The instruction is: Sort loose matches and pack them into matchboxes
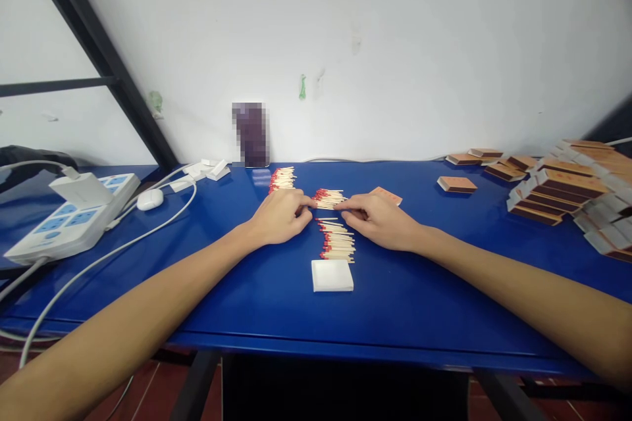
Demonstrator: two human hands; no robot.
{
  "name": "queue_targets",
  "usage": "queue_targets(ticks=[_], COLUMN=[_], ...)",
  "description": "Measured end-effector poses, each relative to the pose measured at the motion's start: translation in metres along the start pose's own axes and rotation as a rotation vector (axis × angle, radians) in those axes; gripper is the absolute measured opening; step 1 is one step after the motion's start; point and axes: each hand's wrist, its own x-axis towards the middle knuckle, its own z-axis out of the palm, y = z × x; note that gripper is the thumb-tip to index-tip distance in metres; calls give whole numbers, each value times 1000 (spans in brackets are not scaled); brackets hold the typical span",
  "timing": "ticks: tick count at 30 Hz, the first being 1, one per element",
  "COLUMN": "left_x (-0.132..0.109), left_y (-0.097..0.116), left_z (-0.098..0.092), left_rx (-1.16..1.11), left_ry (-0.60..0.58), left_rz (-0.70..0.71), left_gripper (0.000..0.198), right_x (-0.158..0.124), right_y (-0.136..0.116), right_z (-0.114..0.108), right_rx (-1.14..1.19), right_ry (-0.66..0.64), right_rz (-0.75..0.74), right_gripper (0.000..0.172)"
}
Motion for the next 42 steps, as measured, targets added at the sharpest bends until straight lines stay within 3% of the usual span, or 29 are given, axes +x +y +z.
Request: queue_targets(ticks=[12,25,42], left_x=[1,1,1], left_y=[5,4,3], left_z=[-1,0,1], left_rx=[-67,-57,-80], left_ry=[-19,-22,-26], left_rz=[-21,-52,-40], left_gripper=[31,30,27], right_x=[-1,2,3], right_y=[1,-3,4], right_z=[0,-4,1], right_rx=[7,99,115], right_ry=[4,-26,-39], right_rz=[-3,169,109], right_gripper=[30,31,28])
